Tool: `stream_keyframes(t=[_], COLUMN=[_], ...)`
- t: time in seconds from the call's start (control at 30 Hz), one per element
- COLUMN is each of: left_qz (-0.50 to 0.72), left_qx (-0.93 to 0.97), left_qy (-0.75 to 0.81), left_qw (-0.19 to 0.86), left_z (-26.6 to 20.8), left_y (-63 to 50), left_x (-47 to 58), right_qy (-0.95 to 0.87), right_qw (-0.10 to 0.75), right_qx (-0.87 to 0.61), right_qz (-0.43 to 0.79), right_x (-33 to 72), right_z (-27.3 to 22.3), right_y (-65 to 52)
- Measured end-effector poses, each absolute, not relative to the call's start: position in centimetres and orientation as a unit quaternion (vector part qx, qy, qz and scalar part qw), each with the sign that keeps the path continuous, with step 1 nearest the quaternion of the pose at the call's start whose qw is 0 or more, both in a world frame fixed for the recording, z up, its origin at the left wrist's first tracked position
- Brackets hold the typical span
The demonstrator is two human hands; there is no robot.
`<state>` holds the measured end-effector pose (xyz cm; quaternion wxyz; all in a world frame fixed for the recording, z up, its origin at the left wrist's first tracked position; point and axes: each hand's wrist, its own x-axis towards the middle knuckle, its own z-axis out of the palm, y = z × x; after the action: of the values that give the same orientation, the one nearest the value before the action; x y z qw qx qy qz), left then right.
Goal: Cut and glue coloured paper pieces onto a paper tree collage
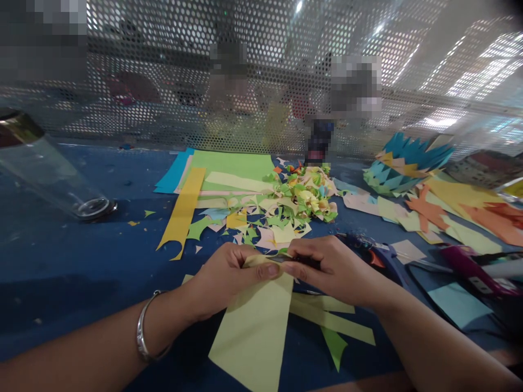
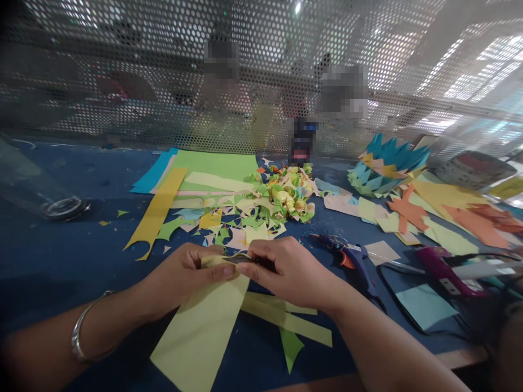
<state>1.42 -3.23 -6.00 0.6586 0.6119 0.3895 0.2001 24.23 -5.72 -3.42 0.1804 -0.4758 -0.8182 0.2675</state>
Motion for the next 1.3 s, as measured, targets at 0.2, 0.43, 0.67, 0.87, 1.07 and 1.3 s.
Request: stream_keyframes(t=[0.2,0.43,0.67,0.87,1.07,1.3], left_qz=[0.2,0.208,0.208,0.204,0.186,0.228], left_qx=[0.623,0.619,0.61,0.616,0.533,0.493], left_qy=[0.387,0.392,0.386,0.386,0.405,0.407], left_qw=[0.65,0.648,0.66,0.656,0.719,0.734], left_z=[-6.1,-6.1,-6.1,-6.1,-5.4,-5.2], left_y=[-3.2,-3.3,-3.3,-3.3,-3.6,-3.8], left_x=[1.4,1.5,1.5,1.7,1.4,0.5], right_qy=[-0.821,-0.823,-0.822,-0.825,-0.822,-0.822], right_qw=[0.176,0.176,0.179,0.172,0.176,0.19], right_qx=[-0.473,-0.475,-0.474,-0.471,-0.474,-0.47], right_qz=[0.268,0.258,0.26,0.262,0.262,0.26], right_x=[24.2,24.3,24.2,24.1,24.2,24.5], right_z=[-3.4,-3.5,-3.5,-3.4,-3.3,-3.3], right_y=[-5.7,-5.8,-5.8,-5.7,-5.8,-5.4])
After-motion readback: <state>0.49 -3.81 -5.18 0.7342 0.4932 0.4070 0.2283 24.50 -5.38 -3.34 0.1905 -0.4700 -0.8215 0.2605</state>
